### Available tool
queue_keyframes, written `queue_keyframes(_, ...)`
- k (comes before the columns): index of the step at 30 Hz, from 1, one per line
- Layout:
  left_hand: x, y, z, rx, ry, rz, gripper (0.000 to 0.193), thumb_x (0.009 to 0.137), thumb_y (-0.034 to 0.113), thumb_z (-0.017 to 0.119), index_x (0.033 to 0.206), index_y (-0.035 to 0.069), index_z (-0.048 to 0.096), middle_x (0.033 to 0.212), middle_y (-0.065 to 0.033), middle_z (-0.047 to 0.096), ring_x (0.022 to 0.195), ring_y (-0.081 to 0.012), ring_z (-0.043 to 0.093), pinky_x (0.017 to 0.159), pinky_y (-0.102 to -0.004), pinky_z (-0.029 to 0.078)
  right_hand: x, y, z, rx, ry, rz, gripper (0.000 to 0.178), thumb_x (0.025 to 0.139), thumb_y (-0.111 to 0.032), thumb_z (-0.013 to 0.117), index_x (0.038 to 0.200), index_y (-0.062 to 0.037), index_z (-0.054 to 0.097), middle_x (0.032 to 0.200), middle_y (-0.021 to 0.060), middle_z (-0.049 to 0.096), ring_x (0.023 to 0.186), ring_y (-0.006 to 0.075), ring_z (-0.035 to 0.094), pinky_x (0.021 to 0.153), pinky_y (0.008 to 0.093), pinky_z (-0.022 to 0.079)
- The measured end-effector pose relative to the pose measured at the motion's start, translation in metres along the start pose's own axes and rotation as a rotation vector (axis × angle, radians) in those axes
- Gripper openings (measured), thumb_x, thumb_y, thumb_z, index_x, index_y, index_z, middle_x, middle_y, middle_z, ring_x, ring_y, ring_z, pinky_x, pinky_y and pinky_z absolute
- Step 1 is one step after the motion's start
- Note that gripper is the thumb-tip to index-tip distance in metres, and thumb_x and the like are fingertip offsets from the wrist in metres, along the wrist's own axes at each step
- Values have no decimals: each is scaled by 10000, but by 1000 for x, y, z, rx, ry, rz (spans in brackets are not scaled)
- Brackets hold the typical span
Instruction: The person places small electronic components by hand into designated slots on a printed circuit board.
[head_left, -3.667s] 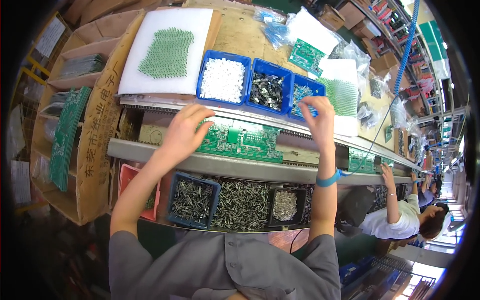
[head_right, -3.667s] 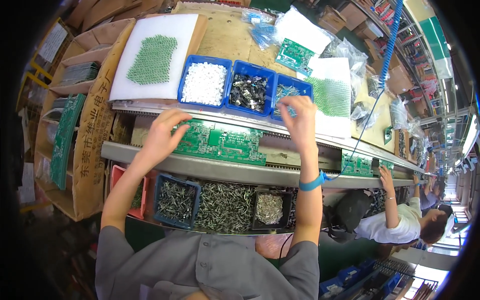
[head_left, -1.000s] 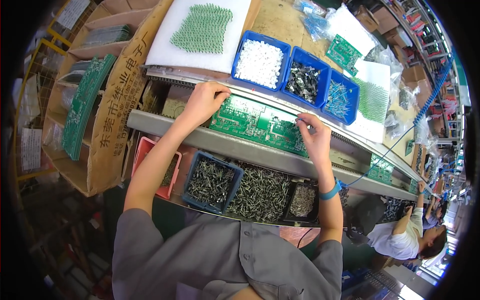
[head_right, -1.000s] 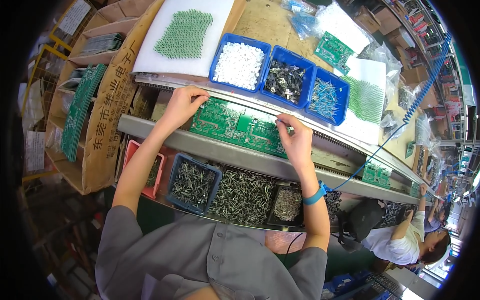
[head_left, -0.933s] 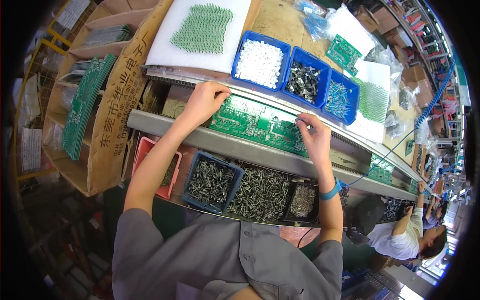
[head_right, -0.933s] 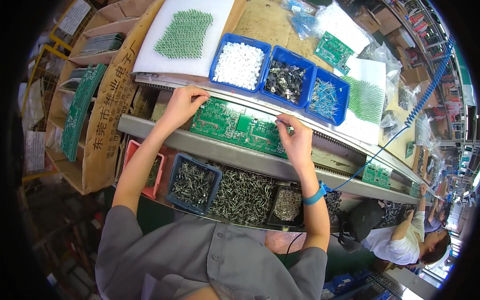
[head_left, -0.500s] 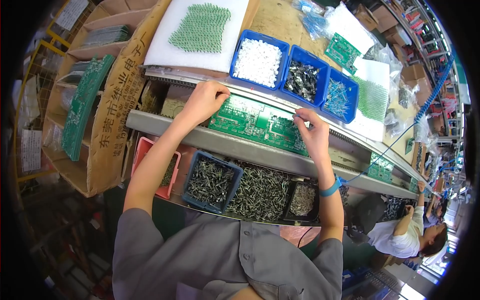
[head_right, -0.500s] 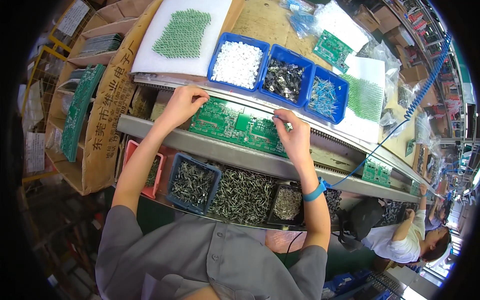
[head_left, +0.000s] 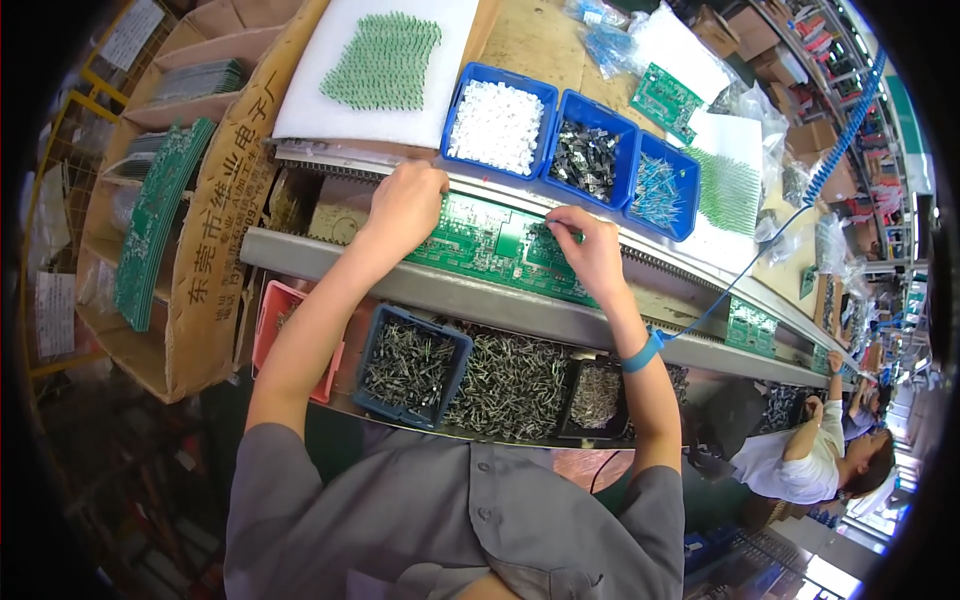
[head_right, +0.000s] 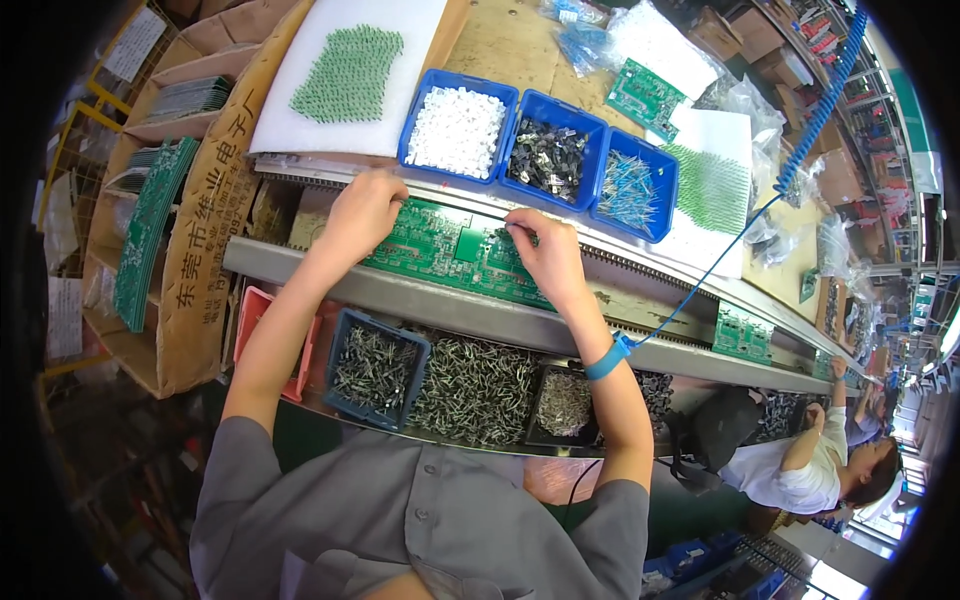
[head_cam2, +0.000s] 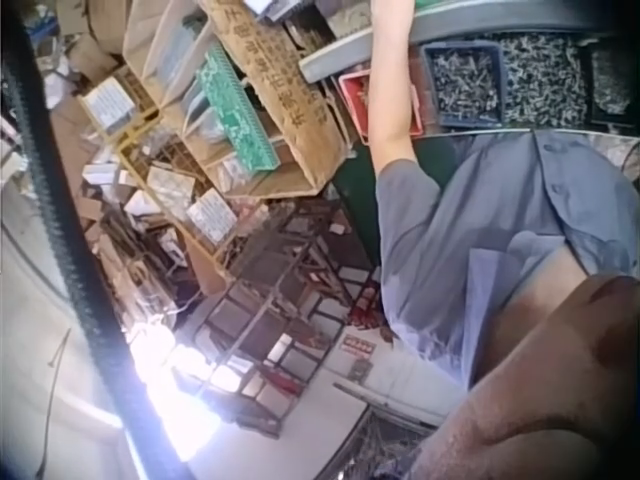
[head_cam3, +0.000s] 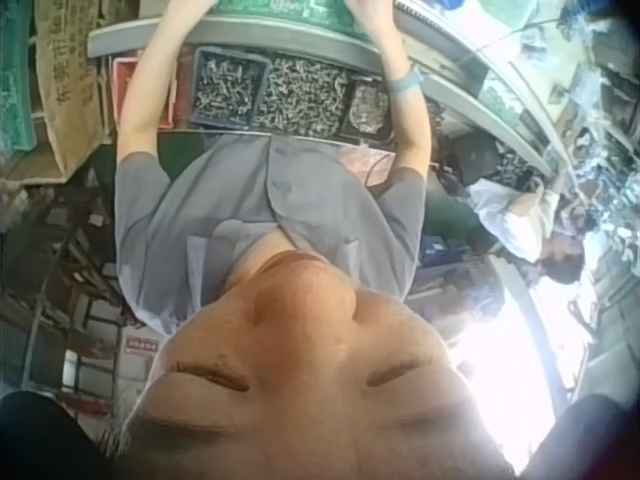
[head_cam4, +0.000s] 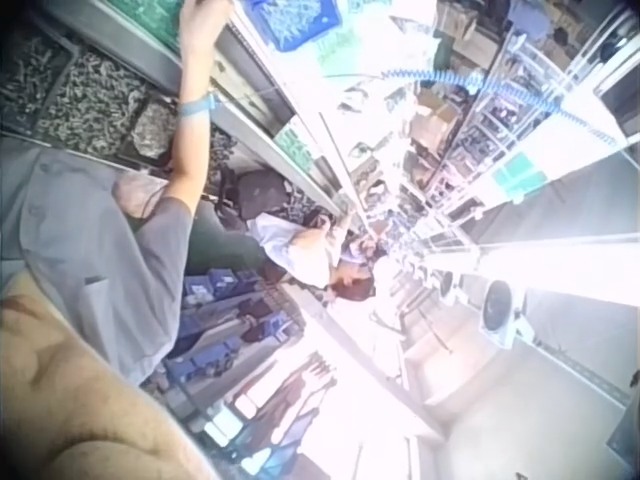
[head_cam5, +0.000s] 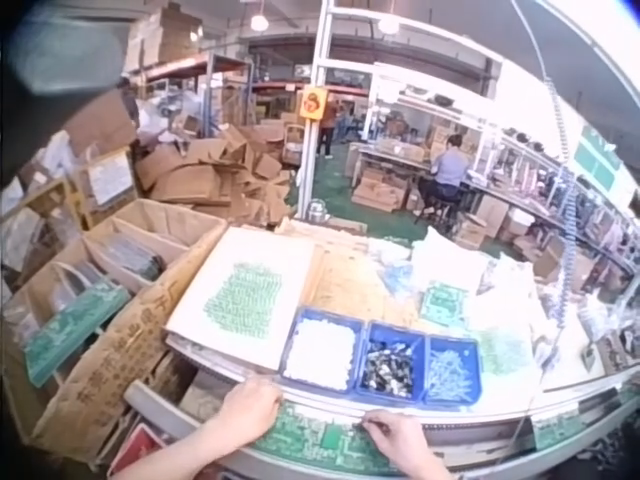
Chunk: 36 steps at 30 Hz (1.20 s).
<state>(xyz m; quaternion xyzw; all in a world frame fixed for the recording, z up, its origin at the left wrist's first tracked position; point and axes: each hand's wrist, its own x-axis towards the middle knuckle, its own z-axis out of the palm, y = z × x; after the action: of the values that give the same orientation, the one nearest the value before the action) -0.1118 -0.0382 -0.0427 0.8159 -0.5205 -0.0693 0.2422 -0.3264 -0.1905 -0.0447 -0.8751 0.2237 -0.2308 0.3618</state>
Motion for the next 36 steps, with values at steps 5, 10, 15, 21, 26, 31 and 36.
queue_keyframes(5, -22, 31, -7, -198, 29, 230, 127, 777, 62, 619, 894, 16, 639, 887, -152, 601, 876, -346, 593, 776, -431, 479, -1, 3, -1, -23, 7, 5, 102, 822, -24, 642, 917, -11, 677, 847, 143, 696, 687, 251, 682, 625, 305, 517)
queue_keyframes(10, -83, 82, -5, -314, -552, 626, 142, 746, 102, 647, 850, 37, 577, 840, -132, 576, 824, -326, 608, 697, -434, 508, 0, 0, 0, -24, -1, 11, 100, 823, -29, 640, 914, -11, 679, 847, 146, 694, 696, 261, 682, 629, 314, 519)
queue_keyframes(15, -147, 103, 25, -94, -613, 830, 160, 703, 117, 630, 840, 58, 574, 887, -115, 573, 812, -272, 622, 665, -383, 510, 0, 0, -3, -86, -29, -83, 96, 817, -25, 641, 903, -14, 682, 864, 157, 692, 765, 307, 668, 686, 349, 520)
queue_keyframes(21, -159, 104, 39, -65, -519, 862, 82, 731, 131, 599, 775, 63, 583, 777, -63, 591, 769, -214, 624, 643, -331, 499, 4, -9, -4, -82, -85, -38, 79, 815, -1, 620, 871, -4, 676, 837, 148, 669, 754, 325, 646, 673, 372, 509)
queue_keyframes(26, -155, 102, 37, -90, -518, 880, 67, 728, 135, 596, 744, 71, 589, 725, -48, 594, 733, -202, 625, 622, -323, 493, 5, -7, -3, -94, -93, -67, 77, 805, 5, 620, 860, -3, 674, 819, 146, 656, 749, 330, 637, 676, 386, 503)
queue_keyframes(31, -151, 100, 32, -128, -545, 857, 63, 723, 142, 597, 701, 83, 594, 747, -50, 590, 741, -208, 617, 627, -326, 485, 6, -7, -3, -101, -100, -72, 77, 794, 1, 630, 855, -3, 677, 813, 150, 652, 748, 335, 631, 680, 394, 500)
queue_keyframes(36, -151, 100, 28, -147, -486, 829, 60, 727, 141, 596, 706, 85, 591, 788, -46, 582, 783, -208, 595, 648, -330, 471, 7, -8, -1, -104, -89, -42, 77, 781, 4, 640, 844, -2, 684, 793, 153, 646, 742, 339, 629, 676, 389, 500)
